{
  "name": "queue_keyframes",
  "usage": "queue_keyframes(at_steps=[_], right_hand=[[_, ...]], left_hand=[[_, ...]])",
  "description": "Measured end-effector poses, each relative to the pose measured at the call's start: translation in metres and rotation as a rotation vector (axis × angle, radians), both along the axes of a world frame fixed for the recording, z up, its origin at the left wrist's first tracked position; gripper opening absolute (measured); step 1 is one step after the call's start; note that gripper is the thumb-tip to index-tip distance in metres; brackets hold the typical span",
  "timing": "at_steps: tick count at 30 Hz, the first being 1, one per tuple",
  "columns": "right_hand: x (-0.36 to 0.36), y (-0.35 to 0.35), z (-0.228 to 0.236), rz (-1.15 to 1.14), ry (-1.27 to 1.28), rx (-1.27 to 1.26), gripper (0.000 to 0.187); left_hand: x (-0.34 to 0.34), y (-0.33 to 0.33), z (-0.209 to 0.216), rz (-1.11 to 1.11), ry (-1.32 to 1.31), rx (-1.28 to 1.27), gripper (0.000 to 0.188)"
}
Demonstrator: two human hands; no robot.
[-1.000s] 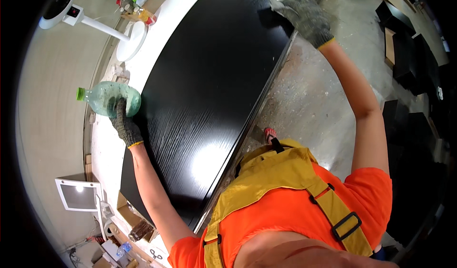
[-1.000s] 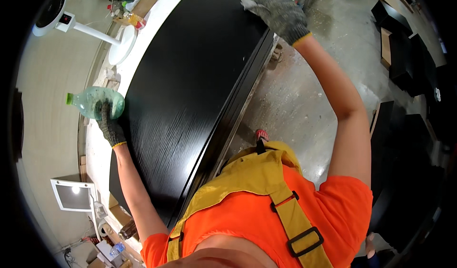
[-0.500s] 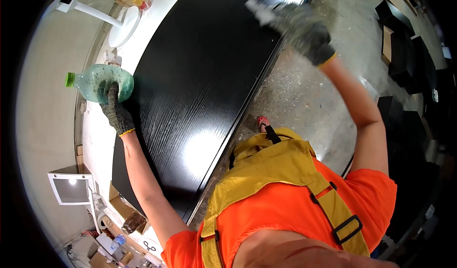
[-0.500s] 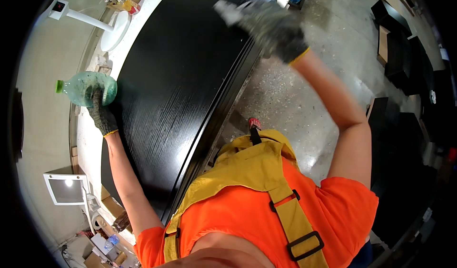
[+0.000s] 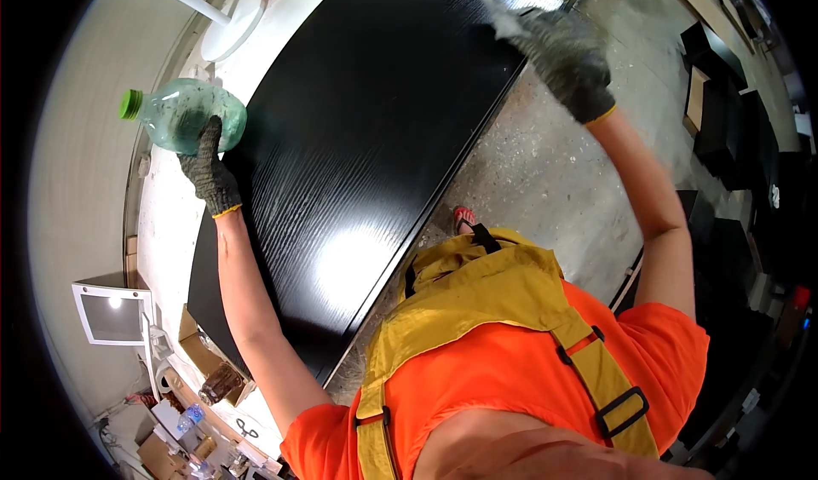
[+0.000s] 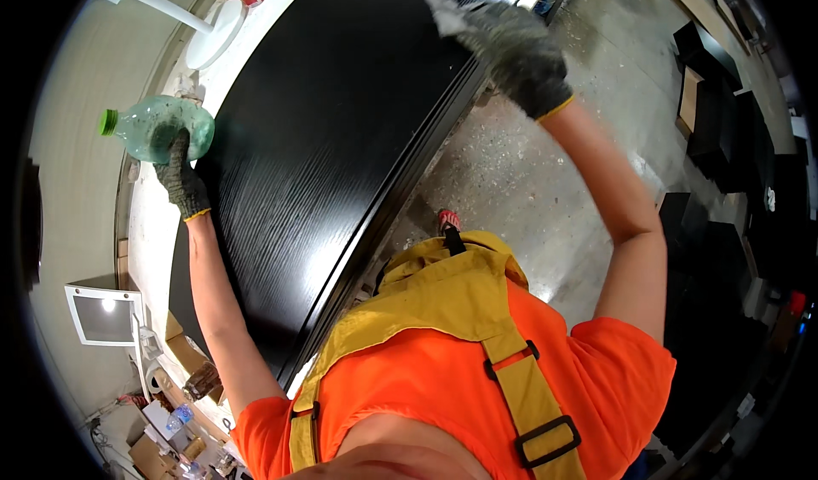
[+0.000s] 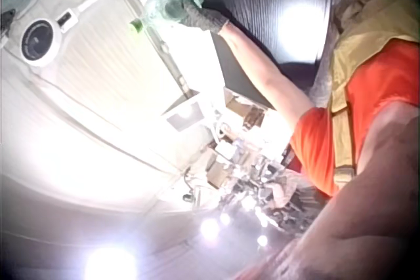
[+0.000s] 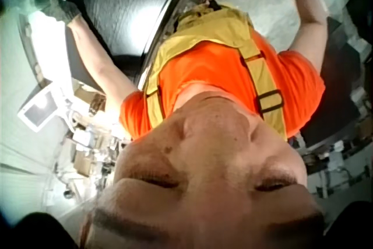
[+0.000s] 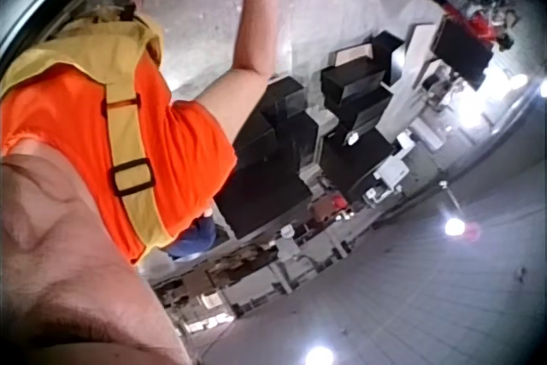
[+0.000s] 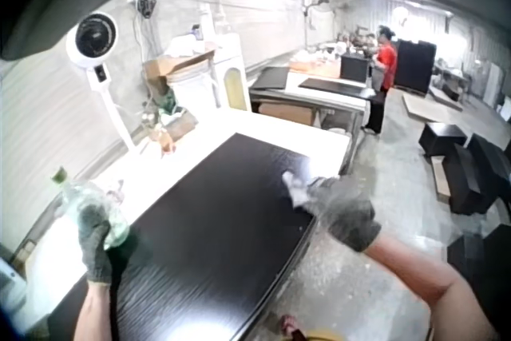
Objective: Cleaning and polishing black wooden furniture panels using a liquid solution and a cloth.
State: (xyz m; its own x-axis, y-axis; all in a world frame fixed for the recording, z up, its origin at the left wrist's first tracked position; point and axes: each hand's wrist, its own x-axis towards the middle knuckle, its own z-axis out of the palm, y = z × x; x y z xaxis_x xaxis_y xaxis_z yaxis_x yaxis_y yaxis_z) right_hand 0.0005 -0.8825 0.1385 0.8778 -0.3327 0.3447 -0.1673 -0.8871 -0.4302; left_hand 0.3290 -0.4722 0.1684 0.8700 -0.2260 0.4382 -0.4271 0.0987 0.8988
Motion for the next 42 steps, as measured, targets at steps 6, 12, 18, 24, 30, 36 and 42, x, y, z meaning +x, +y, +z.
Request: queue_keyframes(at_steps=[6, 12, 18, 24, 30, 36, 42], right_hand=[[-0.027, 0.193, -0.003, 0.558, -0.171, -0.18, 0.041], [-0.029, 0.207, -0.017, 0.782, -0.405, 1.001, 0.044], [-0.051, 0.149, -0.031, 0.039, -0.277, 1.156, 0.05], [-0.042, 0.146, 0.005, 0.087, -0.471, 0.523, 0.044], [-0.028, 0.146, 0.01, 0.215, -0.7, 1.584, 0.04], [-0.027, 0.136, 0.003, 0.437, -0.882, 2.109, 0.034], [-0.024, 0.135, 0.007, 0.541, -1.049, 2.835, 0.032]], left_hand=[[-0.012, -0.001, 0.012, 0.101, -0.244, 0.306, 0.078], [-0.043, -0.012, 0.032, -0.116, -0.231, 0.362, 0.064], [-0.099, -0.047, 0.071, -0.389, -0.494, 0.825, 0.088], [-0.133, -0.086, 0.118, -0.576, -0.746, 1.057, 0.075], [-0.144, -0.11, 0.138, -0.629, -0.991, 1.133, 0.071], [-0.148, -0.137, 0.157, -0.631, -1.277, 1.18, 0.065], [-0.148, -0.146, 0.169, -0.638, -1.471, 1.08, 0.064]])
